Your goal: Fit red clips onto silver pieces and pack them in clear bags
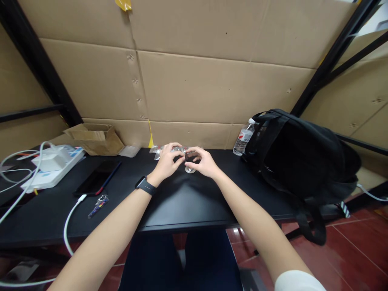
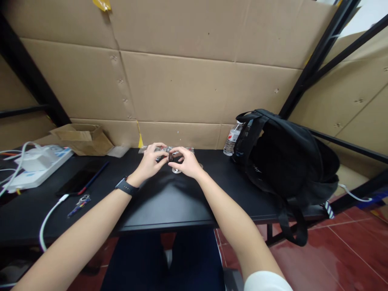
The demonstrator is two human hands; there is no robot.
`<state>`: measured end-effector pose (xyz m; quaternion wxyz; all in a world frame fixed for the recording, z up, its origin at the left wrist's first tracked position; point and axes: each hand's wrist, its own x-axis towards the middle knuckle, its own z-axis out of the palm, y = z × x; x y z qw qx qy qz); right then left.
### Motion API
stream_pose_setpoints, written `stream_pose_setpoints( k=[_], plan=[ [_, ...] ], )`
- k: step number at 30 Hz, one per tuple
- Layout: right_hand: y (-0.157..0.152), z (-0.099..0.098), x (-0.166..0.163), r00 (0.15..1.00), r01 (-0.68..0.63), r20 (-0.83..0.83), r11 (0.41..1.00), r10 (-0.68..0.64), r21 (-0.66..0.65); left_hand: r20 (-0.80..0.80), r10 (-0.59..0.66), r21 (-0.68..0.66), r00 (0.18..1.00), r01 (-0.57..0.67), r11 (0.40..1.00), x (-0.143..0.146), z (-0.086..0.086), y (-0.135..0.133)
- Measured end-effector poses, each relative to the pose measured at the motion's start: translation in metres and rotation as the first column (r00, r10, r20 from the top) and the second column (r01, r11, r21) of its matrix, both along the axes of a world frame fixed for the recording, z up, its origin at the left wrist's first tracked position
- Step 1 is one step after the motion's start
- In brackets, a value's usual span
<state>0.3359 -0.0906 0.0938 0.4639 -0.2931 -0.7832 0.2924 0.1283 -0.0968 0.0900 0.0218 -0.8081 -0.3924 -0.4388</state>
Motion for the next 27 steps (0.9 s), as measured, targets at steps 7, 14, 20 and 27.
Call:
stream_pose_setpoints(
  k=[7, 14, 20, 27],
  plan=[
    [0.002, -0.002, -0.001, 0.989, -0.090, -0.125, 0.989, 0.075, -0.115, 0.047, 0.037, 0.018, 0.998, -0.038, 0.999, 0.003, 0.000, -0.002],
    [0.004, -0.003, 0.000, 0.991, -0.089, -0.104, 0.990, 0.078, -0.109, -0.105, 0.108, 0.111, 0.989, -0.096, 0.989, 0.005, 0.007, -0.011],
    [0.002, -0.003, -0.001, 0.991, -0.085, -0.114, 0.990, 0.072, -0.112, -0.119, 0.107, 0.127, 0.987, -0.092, 0.988, 0.006, 0.005, -0.011],
    [0.005, -0.008, -0.001, 0.986, -0.105, -0.148, 0.982, 0.082, -0.155, -0.145, 0.117, 0.144, 0.982, -0.096, 0.985, 0.010, 0.003, -0.011]
  ],
)
